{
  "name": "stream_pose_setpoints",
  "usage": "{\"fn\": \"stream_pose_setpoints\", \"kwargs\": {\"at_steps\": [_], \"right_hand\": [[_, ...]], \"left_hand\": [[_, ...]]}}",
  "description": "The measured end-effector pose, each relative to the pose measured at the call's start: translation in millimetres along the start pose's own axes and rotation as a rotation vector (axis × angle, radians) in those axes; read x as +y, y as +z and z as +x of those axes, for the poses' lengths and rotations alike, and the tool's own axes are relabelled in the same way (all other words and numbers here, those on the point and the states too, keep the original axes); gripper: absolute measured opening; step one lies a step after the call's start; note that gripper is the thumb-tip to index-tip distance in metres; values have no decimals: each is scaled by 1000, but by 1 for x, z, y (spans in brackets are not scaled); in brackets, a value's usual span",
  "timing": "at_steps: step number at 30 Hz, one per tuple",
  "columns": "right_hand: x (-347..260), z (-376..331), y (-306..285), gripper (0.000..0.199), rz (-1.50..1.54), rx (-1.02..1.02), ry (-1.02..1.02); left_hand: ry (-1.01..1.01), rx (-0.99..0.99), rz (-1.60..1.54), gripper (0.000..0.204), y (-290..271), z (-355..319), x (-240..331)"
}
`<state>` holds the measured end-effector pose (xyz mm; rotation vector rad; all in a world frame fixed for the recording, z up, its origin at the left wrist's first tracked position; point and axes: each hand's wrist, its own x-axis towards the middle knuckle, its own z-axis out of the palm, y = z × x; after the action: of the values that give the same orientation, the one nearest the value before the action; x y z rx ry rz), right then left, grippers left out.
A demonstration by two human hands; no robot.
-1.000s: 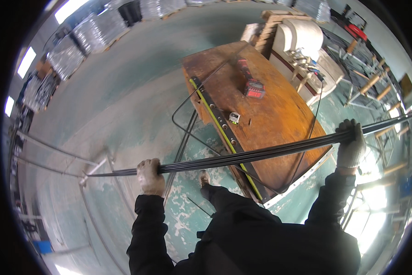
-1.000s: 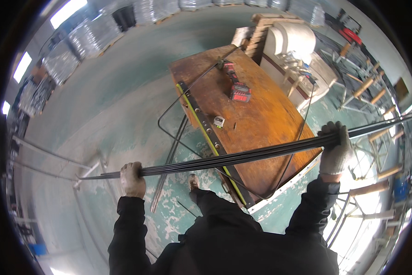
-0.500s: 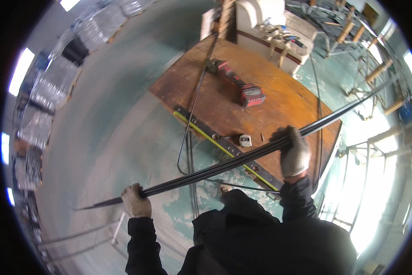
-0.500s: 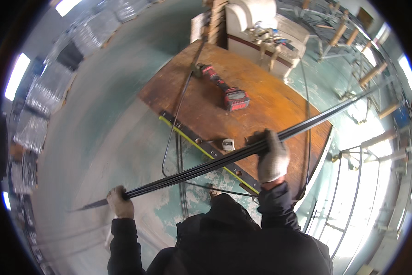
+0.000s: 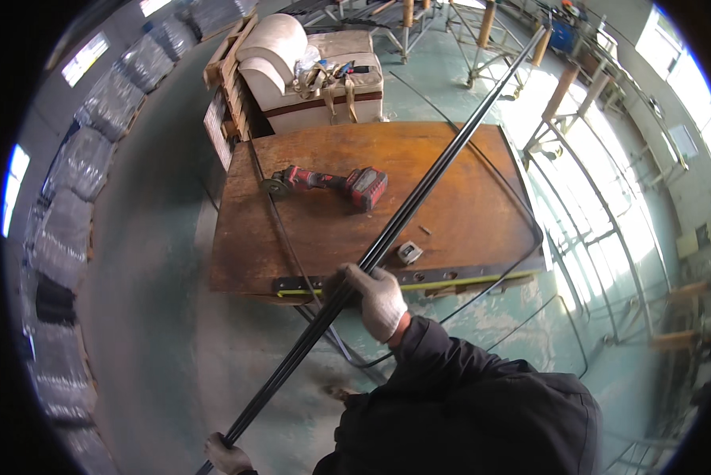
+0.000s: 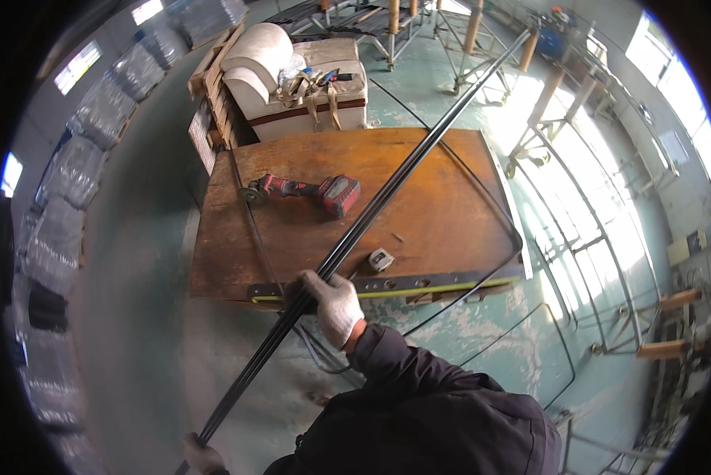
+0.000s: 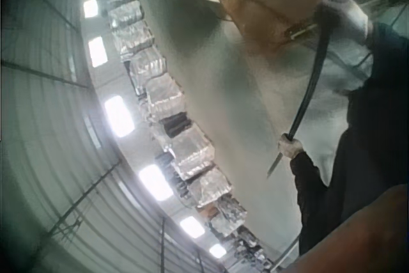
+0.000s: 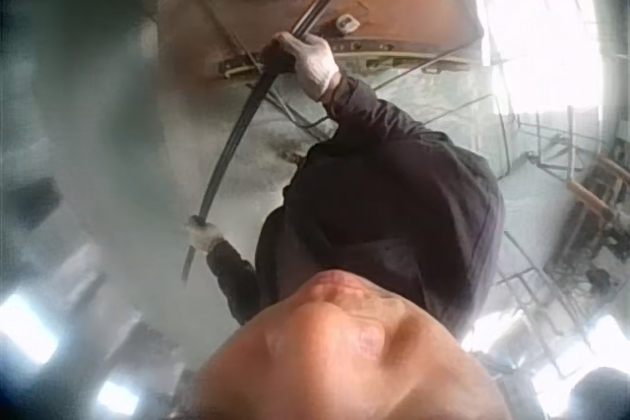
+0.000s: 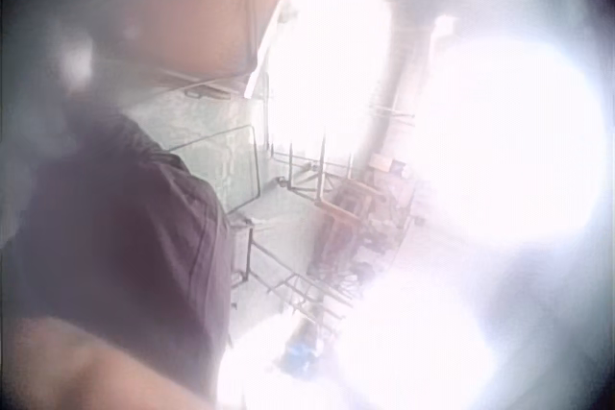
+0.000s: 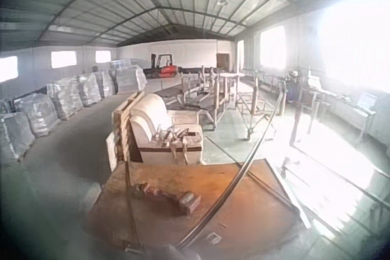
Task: The person retrieves a long metal rod from a rack, carries it to a workbench, and uses an angle grinder to cut the rod into shorter pieces. The person handles the rod with both hands and positions it on the bench before cutting.
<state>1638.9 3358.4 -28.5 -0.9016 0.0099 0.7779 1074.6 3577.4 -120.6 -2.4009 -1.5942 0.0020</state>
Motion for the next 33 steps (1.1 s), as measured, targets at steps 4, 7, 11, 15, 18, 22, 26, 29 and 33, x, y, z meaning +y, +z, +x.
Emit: {"fn": "stream_pose_setpoints", "kwargs": {"at_steps": [4,7,11,15,18,22,26,29,33], "right_hand": [[10,6,32,25,22,191,-175],[37,2,56,24,124,249,-202],[117,-5,103,23,122,248,-162],[216,-7,176,27,-23,256,-10],[243,16,208,31,-120,292,-38],[212,66,184,28,151,406,-144],[222,101,195,23,259,450,-146],[241,120,212,20,268,552,-156],[250,152,205,16,256,686,-198]], "left_hand": [[50,8,-198,23,18,42,-95],[87,-23,-302,28,10,83,-124],[249,-157,-284,32,-2,150,-95],[473,-16,-333,29,11,213,-18],[500,-24,-306,30,28,263,-22],[477,-249,-157,30,60,334,-92],[489,-277,-210,28,84,391,-154],[518,-382,-195,34,99,427,-165],[637,-459,-143,35,124,466,-147]]}}
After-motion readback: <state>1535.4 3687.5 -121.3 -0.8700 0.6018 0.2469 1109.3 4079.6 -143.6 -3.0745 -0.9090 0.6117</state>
